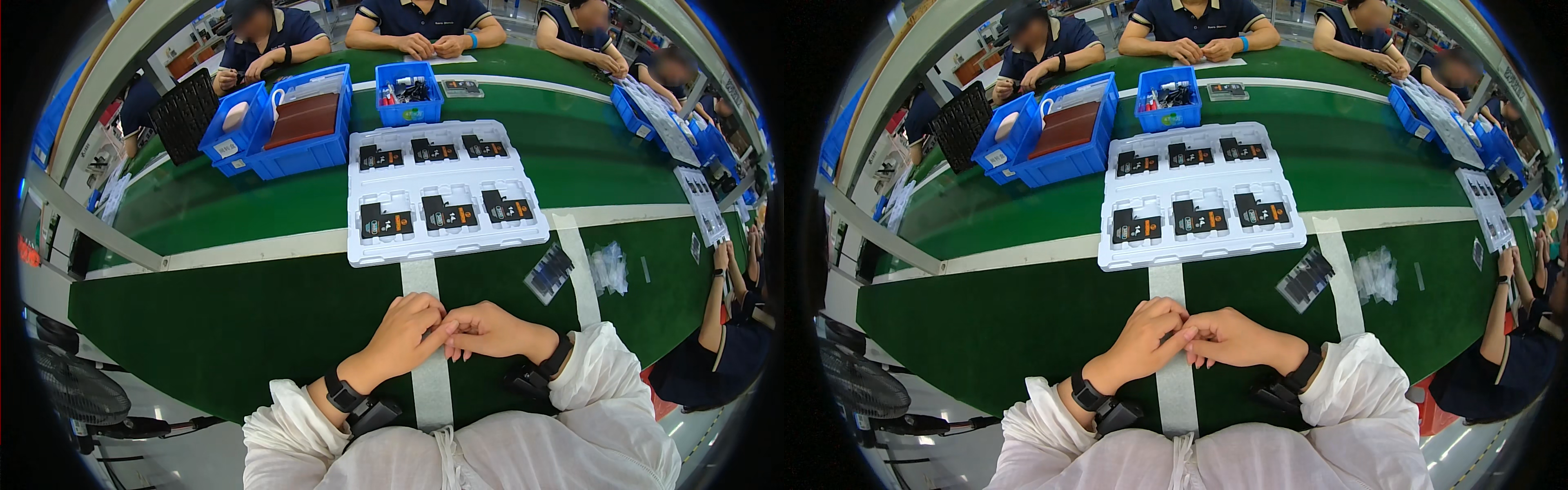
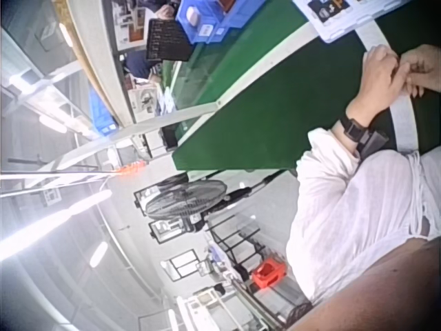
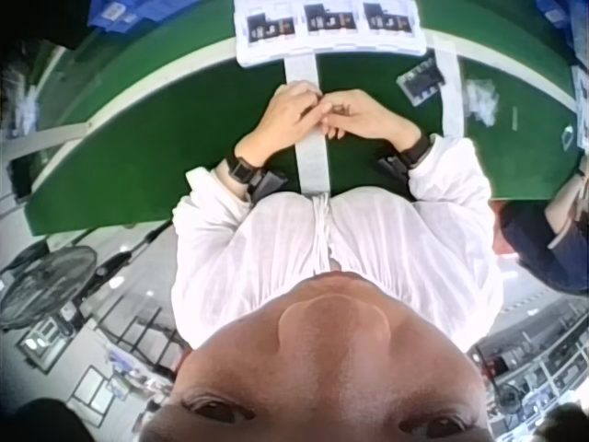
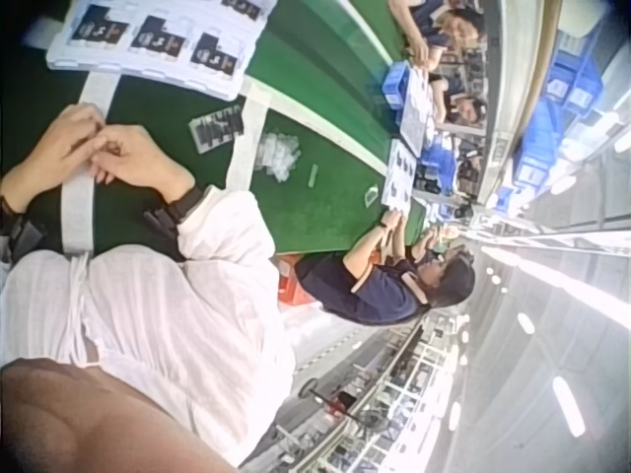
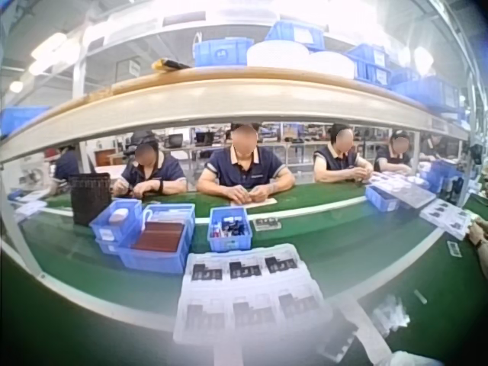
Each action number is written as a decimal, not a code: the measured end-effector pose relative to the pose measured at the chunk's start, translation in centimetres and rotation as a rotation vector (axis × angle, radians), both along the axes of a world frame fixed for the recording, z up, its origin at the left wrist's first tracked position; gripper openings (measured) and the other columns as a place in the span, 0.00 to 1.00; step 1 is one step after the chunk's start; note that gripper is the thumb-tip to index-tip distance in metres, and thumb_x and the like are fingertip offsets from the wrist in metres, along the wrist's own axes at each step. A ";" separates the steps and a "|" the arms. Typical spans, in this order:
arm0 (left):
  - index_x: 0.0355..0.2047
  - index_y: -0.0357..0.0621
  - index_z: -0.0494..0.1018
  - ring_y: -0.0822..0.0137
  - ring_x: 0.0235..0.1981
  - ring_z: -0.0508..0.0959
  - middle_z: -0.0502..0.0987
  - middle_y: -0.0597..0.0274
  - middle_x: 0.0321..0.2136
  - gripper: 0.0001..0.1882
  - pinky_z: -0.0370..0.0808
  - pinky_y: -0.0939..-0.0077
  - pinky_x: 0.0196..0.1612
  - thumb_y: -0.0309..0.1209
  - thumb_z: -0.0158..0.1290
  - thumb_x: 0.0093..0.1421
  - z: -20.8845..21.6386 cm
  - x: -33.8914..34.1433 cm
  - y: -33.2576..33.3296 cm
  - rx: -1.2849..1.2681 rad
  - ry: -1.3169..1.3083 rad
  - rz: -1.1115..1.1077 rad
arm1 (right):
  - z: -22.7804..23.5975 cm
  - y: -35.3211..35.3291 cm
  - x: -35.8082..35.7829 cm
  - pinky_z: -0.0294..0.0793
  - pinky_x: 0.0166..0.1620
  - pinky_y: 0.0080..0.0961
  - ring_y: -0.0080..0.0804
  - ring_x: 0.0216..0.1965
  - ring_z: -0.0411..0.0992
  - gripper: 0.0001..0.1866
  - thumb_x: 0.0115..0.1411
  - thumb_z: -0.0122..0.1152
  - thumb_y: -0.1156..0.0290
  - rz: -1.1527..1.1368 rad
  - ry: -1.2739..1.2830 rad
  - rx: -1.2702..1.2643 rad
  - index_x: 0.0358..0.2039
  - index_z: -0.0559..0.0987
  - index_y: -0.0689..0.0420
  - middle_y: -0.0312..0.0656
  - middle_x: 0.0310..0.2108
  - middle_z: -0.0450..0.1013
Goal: Manually assembling small electronic and plastic components on an assembly line workstation.
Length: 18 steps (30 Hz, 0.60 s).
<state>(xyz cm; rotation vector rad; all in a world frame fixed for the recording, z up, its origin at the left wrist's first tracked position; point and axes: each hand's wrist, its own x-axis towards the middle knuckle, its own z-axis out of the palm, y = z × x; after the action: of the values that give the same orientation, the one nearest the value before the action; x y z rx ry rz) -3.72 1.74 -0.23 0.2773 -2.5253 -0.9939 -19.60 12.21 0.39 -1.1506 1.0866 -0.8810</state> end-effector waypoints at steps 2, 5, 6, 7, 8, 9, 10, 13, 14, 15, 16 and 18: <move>0.18 0.40 0.65 0.61 0.32 0.70 0.70 0.60 0.28 0.14 0.62 0.71 0.38 0.34 0.50 0.55 0.1 0.0 0.0 -0.001 0.000 0.001 | 0.0 0.0 0.0 0.73 0.30 0.16 0.19 0.27 0.71 0.05 0.60 0.48 0.72 0.000 -0.003 -0.003 0.32 0.71 0.60 0.37 0.25 0.72; 0.18 0.40 0.65 0.61 0.32 0.70 0.70 0.60 0.28 0.13 0.62 0.71 0.37 0.34 0.50 0.55 0.1 0.0 0.0 -0.001 -0.003 0.004 | -0.1 0.0 0.0 0.73 0.30 0.16 0.19 0.27 0.71 0.05 0.60 0.48 0.72 -0.003 -0.009 -0.002 0.32 0.71 0.60 0.37 0.26 0.72; 0.18 0.40 0.65 0.61 0.31 0.70 0.70 0.60 0.28 0.13 0.62 0.71 0.37 0.34 0.50 0.55 0.1 0.1 0.1 -0.001 -0.006 0.003 | 0.0 0.0 0.0 0.73 0.30 0.16 0.19 0.27 0.71 0.05 0.60 0.48 0.72 0.000 -0.008 0.000 0.32 0.71 0.60 0.37 0.26 0.72; 0.18 0.40 0.65 0.61 0.31 0.70 0.70 0.60 0.28 0.13 0.62 0.71 0.37 0.34 0.50 0.55 0.1 0.1 0.1 -0.002 -0.010 0.002 | 0.0 0.0 0.0 0.73 0.30 0.16 0.19 0.27 0.71 0.05 0.60 0.48 0.73 0.002 -0.007 0.002 0.32 0.71 0.60 0.37 0.26 0.72; 0.18 0.40 0.65 0.61 0.31 0.70 0.70 0.60 0.28 0.13 0.62 0.71 0.37 0.34 0.50 0.55 0.1 0.0 0.1 -0.003 -0.009 0.001 | 0.0 0.0 0.0 0.73 0.30 0.16 0.19 0.27 0.71 0.05 0.60 0.48 0.73 0.001 -0.006 0.001 0.32 0.71 0.60 0.37 0.26 0.72; 0.18 0.40 0.65 0.61 0.31 0.70 0.70 0.60 0.28 0.13 0.62 0.71 0.37 0.34 0.50 0.55 0.1 0.0 0.1 0.000 -0.006 0.001 | 0.0 0.0 0.0 0.73 0.30 0.16 0.19 0.27 0.71 0.05 0.60 0.48 0.73 0.002 -0.004 0.001 0.32 0.71 0.60 0.37 0.26 0.72; 0.18 0.40 0.65 0.61 0.31 0.70 0.70 0.60 0.29 0.13 0.62 0.71 0.37 0.34 0.50 0.55 0.0 0.0 0.0 0.003 -0.004 0.001 | 0.0 0.0 0.0 0.73 0.30 0.16 0.19 0.27 0.71 0.05 0.59 0.48 0.73 0.004 -0.001 0.001 0.33 0.71 0.60 0.37 0.26 0.72; 0.18 0.40 0.65 0.61 0.31 0.70 0.70 0.60 0.28 0.13 0.62 0.71 0.37 0.34 0.50 0.55 0.0 0.1 0.0 0.008 0.003 0.003 | 0.0 0.0 0.0 0.73 0.30 0.16 0.19 0.28 0.71 0.05 0.59 0.48 0.73 0.007 0.009 0.008 0.33 0.71 0.60 0.36 0.26 0.72; 0.18 0.40 0.65 0.61 0.31 0.70 0.70 0.60 0.28 0.13 0.62 0.71 0.37 0.34 0.50 0.55 0.0 0.1 0.1 0.011 0.002 0.003 | 0.0 0.0 0.0 0.73 0.30 0.16 0.19 0.28 0.71 0.05 0.59 0.48 0.73 0.008 0.007 0.011 0.33 0.71 0.60 0.36 0.26 0.72; 0.18 0.40 0.65 0.61 0.31 0.70 0.70 0.60 0.28 0.13 0.62 0.71 0.37 0.34 0.50 0.56 0.0 0.1 0.1 0.006 -0.002 0.003 | 0.0 0.1 0.0 0.73 0.30 0.16 0.19 0.28 0.71 0.05 0.59 0.48 0.73 0.008 0.001 0.007 0.33 0.71 0.60 0.36 0.26 0.72; 0.18 0.40 0.65 0.61 0.31 0.70 0.70 0.60 0.28 0.13 0.62 0.71 0.37 0.34 0.50 0.56 0.0 0.1 0.1 0.002 -0.006 0.002 | 0.0 0.1 0.0 0.73 0.30 0.16 0.19 0.28 0.71 0.05 0.59 0.49 0.73 0.009 -0.005 0.003 0.33 0.71 0.60 0.36 0.26 0.72; 0.18 0.40 0.65 0.61 0.31 0.70 0.70 0.60 0.28 0.13 0.62 0.71 0.37 0.34 0.50 0.56 0.0 0.0 0.0 0.003 0.000 0.004 | 0.0 0.0 0.0 0.73 0.30 0.16 0.19 0.28 0.71 0.05 0.59 0.49 0.73 0.012 -0.002 0.005 0.33 0.71 0.60 0.36 0.26 0.72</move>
<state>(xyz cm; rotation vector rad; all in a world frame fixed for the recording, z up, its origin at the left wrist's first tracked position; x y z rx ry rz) -3.68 1.75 -0.22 0.2833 -2.5228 -0.9967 -19.64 12.21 0.43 -1.1507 1.0787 -0.8700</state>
